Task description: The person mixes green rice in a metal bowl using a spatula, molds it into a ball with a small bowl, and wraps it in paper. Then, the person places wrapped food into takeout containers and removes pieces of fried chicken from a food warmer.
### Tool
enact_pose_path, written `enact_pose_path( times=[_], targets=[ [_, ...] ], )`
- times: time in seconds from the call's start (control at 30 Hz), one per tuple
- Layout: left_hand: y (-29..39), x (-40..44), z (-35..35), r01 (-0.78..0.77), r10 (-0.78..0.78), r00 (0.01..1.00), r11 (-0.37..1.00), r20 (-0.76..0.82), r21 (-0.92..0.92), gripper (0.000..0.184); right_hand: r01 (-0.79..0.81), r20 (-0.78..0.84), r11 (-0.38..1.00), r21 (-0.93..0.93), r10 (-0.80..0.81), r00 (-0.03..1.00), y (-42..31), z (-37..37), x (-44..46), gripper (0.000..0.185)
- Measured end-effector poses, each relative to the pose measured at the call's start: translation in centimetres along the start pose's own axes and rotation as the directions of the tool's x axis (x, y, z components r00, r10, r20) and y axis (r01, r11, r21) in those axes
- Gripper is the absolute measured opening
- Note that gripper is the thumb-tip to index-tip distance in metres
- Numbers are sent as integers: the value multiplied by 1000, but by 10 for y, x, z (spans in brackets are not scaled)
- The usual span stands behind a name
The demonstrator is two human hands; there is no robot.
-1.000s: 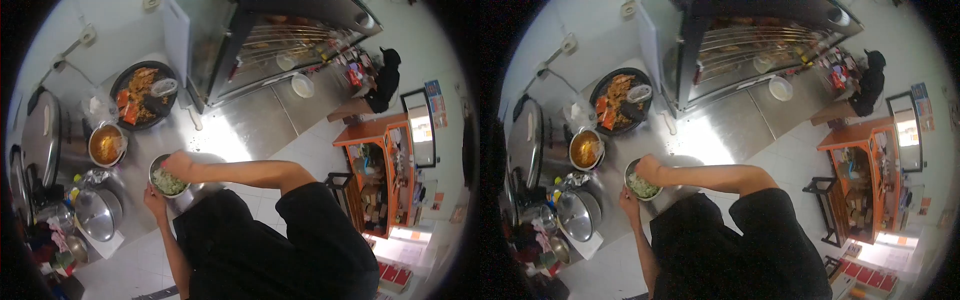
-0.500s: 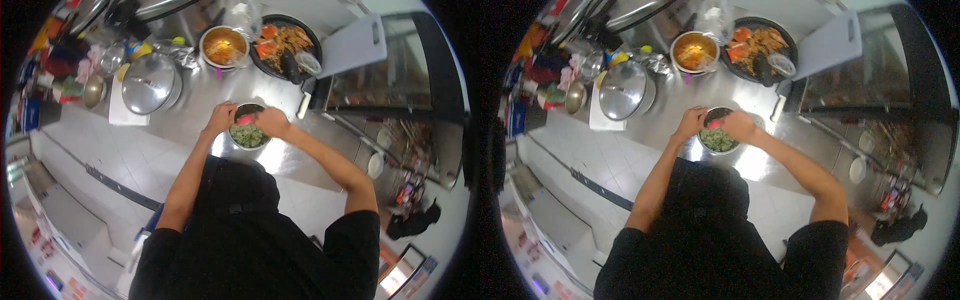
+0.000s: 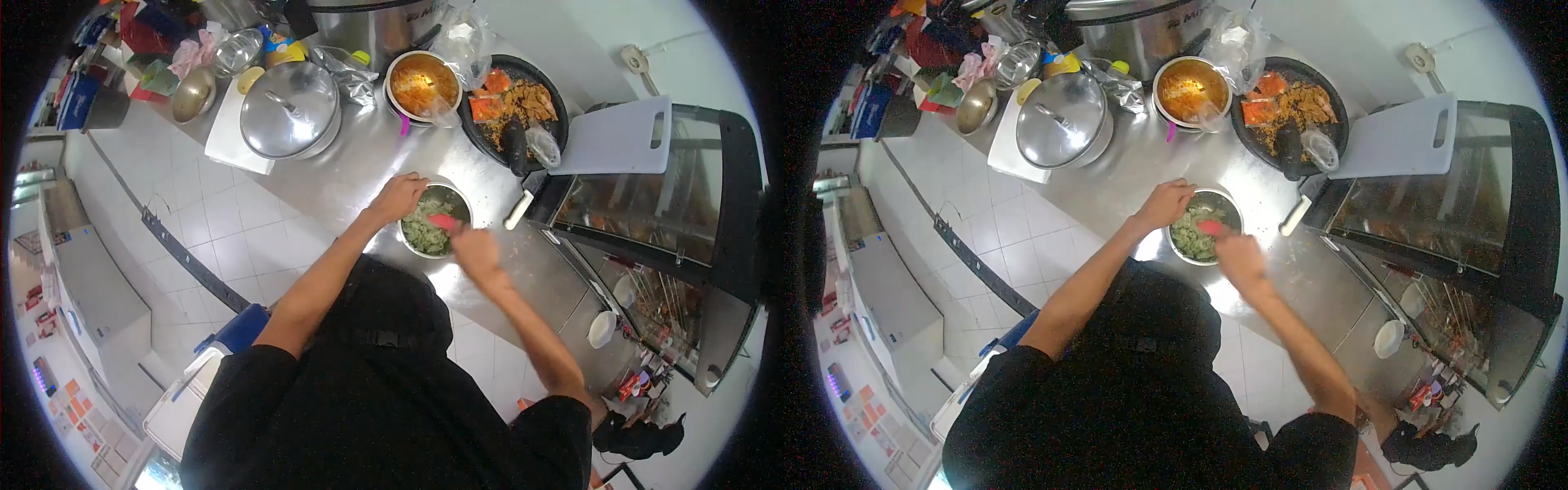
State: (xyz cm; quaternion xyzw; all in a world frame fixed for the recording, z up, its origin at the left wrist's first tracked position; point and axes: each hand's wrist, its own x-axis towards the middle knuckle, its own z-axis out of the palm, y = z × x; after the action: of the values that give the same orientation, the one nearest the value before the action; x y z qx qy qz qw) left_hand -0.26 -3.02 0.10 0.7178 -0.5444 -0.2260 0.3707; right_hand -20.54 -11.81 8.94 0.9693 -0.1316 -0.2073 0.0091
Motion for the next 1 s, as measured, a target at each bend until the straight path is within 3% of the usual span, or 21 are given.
enact_pose_path(
  times=[0.07, 0.17, 0.2, 0.27, 0.3, 0.33, 0.4, 0.43, 0.5, 0.53, 0.6, 0.63, 0.67, 0.73, 0.77, 0.83, 0.97, 1.0],
  targets=[
    [4, -2, 2, -3, 3, 1000, 1000, 12, 10, 22, 68, -50, 997, 20, -67, 996, -23, 55, 5, 23],
    [-3, -1, 4, -29, 29, 999, 999, 22, 14, 22, -46, 38, 992, 120, 42, 998, 14, 14, 8, 22],
    [-6, -1, 5, -46, 46, 999, 999, 21, 0, 22, -84, -52, 987, 140, 92, 994, 22, -3, 1, 16],
    [1, -2, 2, -3, 3, 1000, 1000, 7, -19, 21, -167, -21, 970, 178, 173, 985, 22, -30, -15, 16],
    [5, -8, 4, 49, -49, 999, 998, -3, -38, 20, -131, -22, 967, 219, 139, 990, 9, -22, -18, 17],
    [4, -7, 9, 31, -29, 999, 998, 25, -54, 20, -106, -30, 961, 255, 118, 993, -7, -7, -16, 19],
    [1, -10, 18, -20, 19, 997, 1000, -71, -8, 20, -76, -106, 948, 310, 113, 988, -39, 62, 0, 15],
    [0, -9, 15, -41, 40, 998, 999, -56, -20, 20, -104, -100, 945, 310, 141, 985, -40, 49, 3, 15],
    [-2, -20, 1, 33, -32, 999, 998, -5, 44, 20, -218, 86, 894, 391, 201, 976, -39, 24, 2, 15],
    [2, -32, -6, 36, -36, 999, 999, 13, 37, 20, -230, 102, 888, 398, 207, 973, -37, 25, -6, 15],
    [6, -39, -22, 57, -53, 993, 998, -105, 35, 22, -52, -183, 677, 734, 271, 945, -14, 25, -19, 23],
    [1, -48, -24, 55, -51, 993, 998, -105, 32, 22, -114, -131, 446, 888, 481, 867, -6, 16, -30, 30],
    [-4, -56, -26, 143, -138, 984, 989, -113, 42, 21, -116, -129, 317, 941, 656, 744, 3, 45, -32, 27],
    [-8, -58, -26, 234, -226, 965, 971, -132, 51, 21, -346, -134, 433, 833, 763, 632, 19, 88, -37, 22],
    [-8, -60, -25, 220, -211, 967, 974, -146, 50, 21, -345, -131, 431, 834, 762, 634, 20, 104, -40, 22],
    [-7, -58, -27, 200, -189, 968, 978, -165, 54, 21, -219, -427, 693, 687, 629, 650, 21, 128, -37, 22],
    [1, -51, -28, 152, -139, 977, 986, -163, 70, 21, -230, -465, 739, 634, 601, 649, 21, 147, -33, 24],
    [-1, -49, -27, 151, -139, 979, 985, -148, 80, 21, -221, -329, 611, 760, 655, 680, 22, 138, -32, 25]
  ],
)
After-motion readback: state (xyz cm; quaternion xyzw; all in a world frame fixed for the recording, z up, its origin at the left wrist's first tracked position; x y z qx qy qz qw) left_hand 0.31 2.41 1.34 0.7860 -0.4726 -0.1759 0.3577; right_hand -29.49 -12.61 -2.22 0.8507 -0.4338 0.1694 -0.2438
